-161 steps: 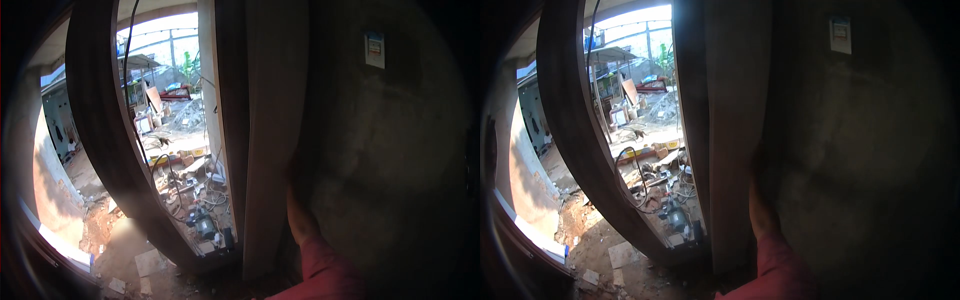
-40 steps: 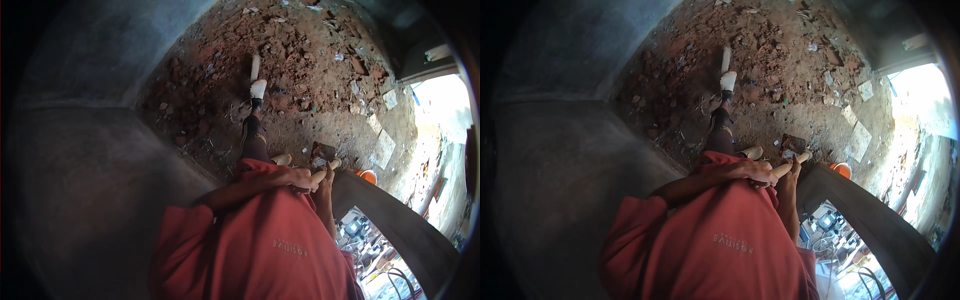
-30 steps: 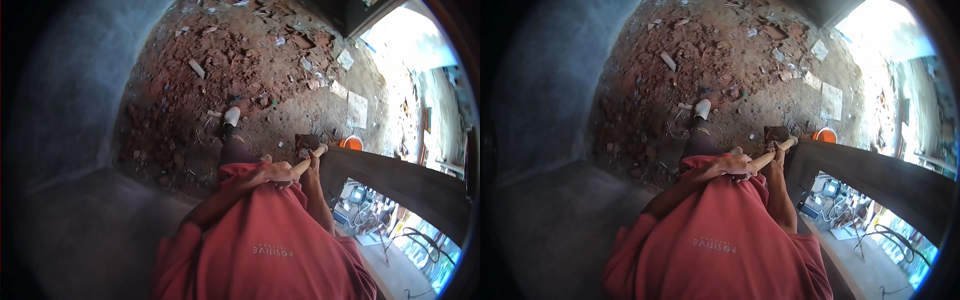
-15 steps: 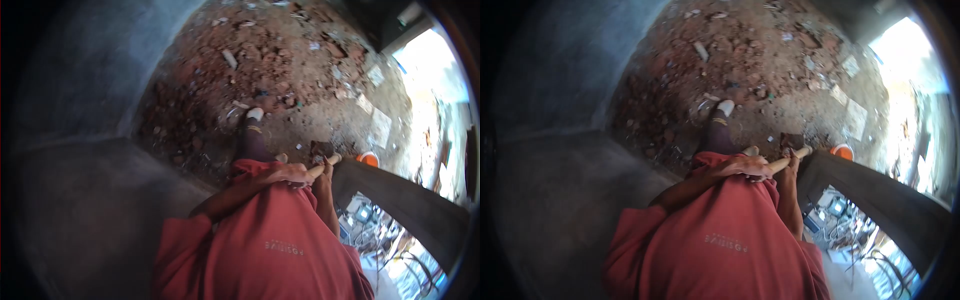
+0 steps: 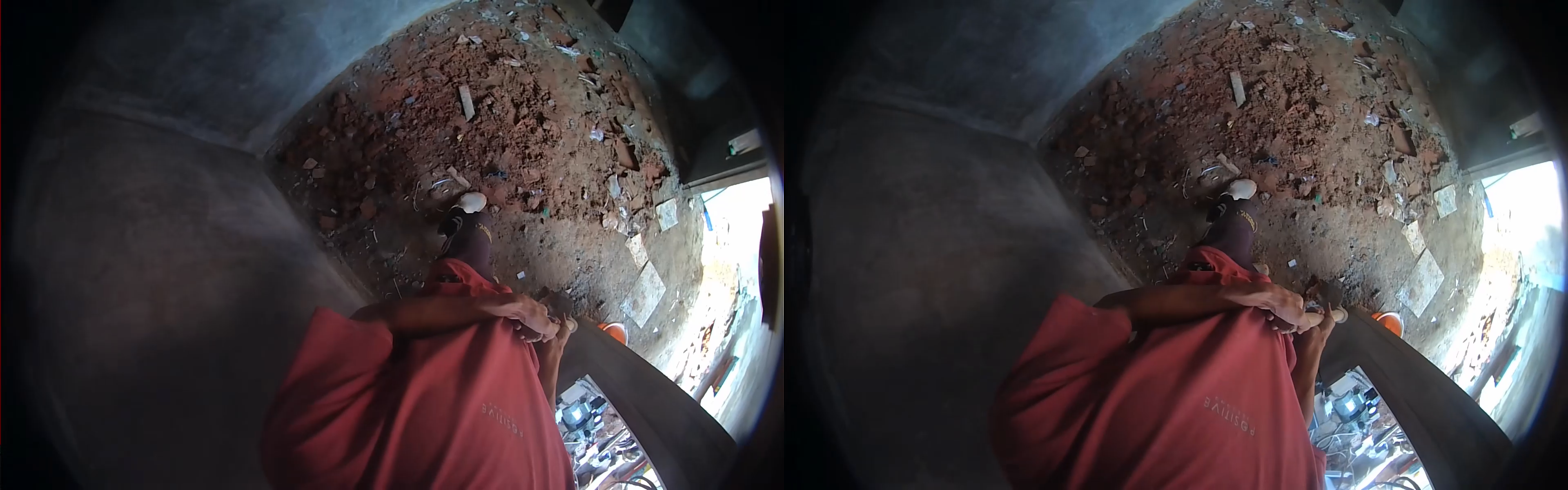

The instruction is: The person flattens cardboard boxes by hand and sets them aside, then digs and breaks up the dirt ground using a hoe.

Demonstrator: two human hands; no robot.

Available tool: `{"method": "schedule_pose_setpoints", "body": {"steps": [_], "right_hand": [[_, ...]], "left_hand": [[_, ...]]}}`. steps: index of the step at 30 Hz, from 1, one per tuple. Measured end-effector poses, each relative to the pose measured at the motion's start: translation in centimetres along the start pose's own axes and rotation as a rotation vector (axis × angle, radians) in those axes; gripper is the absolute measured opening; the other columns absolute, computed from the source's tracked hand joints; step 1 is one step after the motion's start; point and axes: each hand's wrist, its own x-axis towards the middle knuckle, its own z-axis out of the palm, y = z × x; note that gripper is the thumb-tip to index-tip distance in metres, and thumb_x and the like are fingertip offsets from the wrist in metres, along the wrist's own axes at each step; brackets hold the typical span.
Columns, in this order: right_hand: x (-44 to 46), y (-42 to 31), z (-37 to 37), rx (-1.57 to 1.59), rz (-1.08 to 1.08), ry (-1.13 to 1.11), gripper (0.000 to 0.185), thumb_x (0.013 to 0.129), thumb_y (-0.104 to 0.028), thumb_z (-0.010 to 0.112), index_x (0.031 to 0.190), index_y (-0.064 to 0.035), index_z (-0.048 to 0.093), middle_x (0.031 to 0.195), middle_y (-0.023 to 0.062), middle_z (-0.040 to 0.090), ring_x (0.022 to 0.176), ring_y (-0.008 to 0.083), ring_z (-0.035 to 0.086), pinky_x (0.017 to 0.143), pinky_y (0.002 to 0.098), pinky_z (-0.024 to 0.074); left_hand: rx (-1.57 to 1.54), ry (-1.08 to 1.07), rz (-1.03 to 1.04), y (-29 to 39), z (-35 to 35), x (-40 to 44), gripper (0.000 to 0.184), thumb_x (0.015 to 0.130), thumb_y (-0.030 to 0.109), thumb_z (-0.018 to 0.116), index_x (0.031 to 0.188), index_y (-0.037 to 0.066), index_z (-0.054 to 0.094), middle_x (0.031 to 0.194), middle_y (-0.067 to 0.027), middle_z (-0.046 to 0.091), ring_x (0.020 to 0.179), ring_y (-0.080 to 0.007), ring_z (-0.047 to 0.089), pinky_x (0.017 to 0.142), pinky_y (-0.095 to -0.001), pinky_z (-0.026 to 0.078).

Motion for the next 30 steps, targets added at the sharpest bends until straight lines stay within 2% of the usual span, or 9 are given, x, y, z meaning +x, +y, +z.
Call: {"method": "schedule_pose_setpoints", "body": {"steps": [3,7,10,12,14,16,17,24,30], "right_hand": [[-6.4,2.3,5.7,-0.221,-0.139,0.077,0.03,0.09,-0.039,0.057,0.079,-0.0115,0.051,0.067,0.0058,0.054,0.058,0.025,0.056,0.054,0.0396,0.0483],[-3.6,2.0,3.0,-0.084,-0.049,0.052,0.031,0.091,-0.039,0.056,0.086,-0.0094,0.053,0.074,0.0082,0.056,0.064,0.0267,0.058,0.06,0.0424,0.0514],[-5.7,2.3,4.0,-0.272,-0.044,-0.179,0.032,0.091,-0.039,0.055,0.094,-0.0072,0.056,0.081,0.0109,0.061,0.07,0.0272,0.061,0.068,0.043,0.0529],[-8.7,2.9,7.1,-0.451,0.01,0.022,0.05,0.095,-0.042,0.043,0.117,0.0014,0.053,0.1,0.0201,0.062,0.079,0.0359,0.062,0.07,0.0526,0.0506],[-6.4,3.8,4.9,-0.285,-0.123,-0.083,0.042,0.091,-0.032,0.055,0.121,-0.0028,0.054,0.1,0.0178,0.061,0.072,0.0312,0.063,0.062,0.0425,0.0532],[-5.9,3.2,6.2,0.037,-0.096,-0.072,0.009,0.088,-0.015,0.06,0.084,-0.0104,0.054,0.064,0.0053,0.055,0.053,0.0196,0.056,0.046,0.0276,0.0453],[-5.4,3.2,7.5,0.212,-0.128,-0.009,0.023,0.086,-0.015,0.064,0.073,-0.0133,0.046,0.054,0.0009,0.047,0.039,0.0151,0.045,0.04,0.0262,0.0441],[-4.8,2.9,9.5,0.482,-0.171,0.035,0.026,0.088,-0.012,0.061,0.07,-0.0109,0.042,0.053,0.0003,0.044,0.04,0.0116,0.043,0.038,0.0235,0.0419],[-0.5,0.9,12.2,0.386,-0.221,0.127,0.015,0.085,-0.006,0.06,0.078,-0.0068,0.047,0.054,-0.0002,0.041,0.04,0.0121,0.04,0.038,0.0247,0.0434]], "left_hand": [[-0.002,0.005,0.01,-0.3,0.4,-0.1,0.029,0.083,0.031,0.056,0.076,0.004,0.063,0.058,-0.0029,0.057,0.047,-0.014,0.05,0.044,-0.0289,0.036],[-0.01,0.017,0.015,-1.0,0.8,-0.7,0.03,0.083,0.032,0.056,0.075,0.004,0.063,0.058,-0.0035,0.058,0.047,-0.0137,0.051,0.042,-0.0283,0.036],[-0.025,0.02,0.021,-1.8,0.6,-0.6,0.03,0.083,0.033,0.057,0.074,0.004,0.062,0.058,-0.0038,0.058,0.047,-0.0134,0.052,0.041,-0.0278,0.036],[-0.043,0.02,0.027,-2.6,0.3,-0.6,0.031,0.083,0.033,0.058,0.073,0.004,0.062,0.058,-0.0041,0.058,0.046,-0.0133,0.052,0.04,-0.0275,0.036],[-0.075,-0.006,0.022,-3.6,0.4,-0.6,0.031,0.083,0.033,0.058,0.072,0.004,0.062,0.058,-0.0043,0.059,0.046,-0.0131,0.052,0.039,-0.0272,0.036],[-0.075,-0.03,0.037,-3.4,-0.4,-0.9,0.032,0.083,0.034,0.059,0.072,0.004,0.061,0.058,-0.0046,0.059,0.046,-0.013,0.053,0.038,-0.0268,0.036],[-0.065,-0.042,0.06,-3.0,-1.3,-1.5,0.031,0.082,0.033,0.059,0.074,0.003,0.062,0.06,-0.0047,0.059,0.046,-0.0126,0.053,0.037,-0.0266,0.036],[-0.032,-0.168,-0.022,0.1,-4.9,-1.4,0.027,0.083,0.025,0.062,0.094,0.002,0.053,0.062,-0.0023,0.055,0.044,-0.009,0.048,0.035,-0.0248,0.033],[-0.159,-0.246,-0.04,0.5,-9.3,-0.6,0.025,0.085,0.019,0.06,0.099,0.0,0.052,0.065,-0.0002,0.052,0.046,-0.0074,0.046,0.039,-0.0224,0.035]]}}
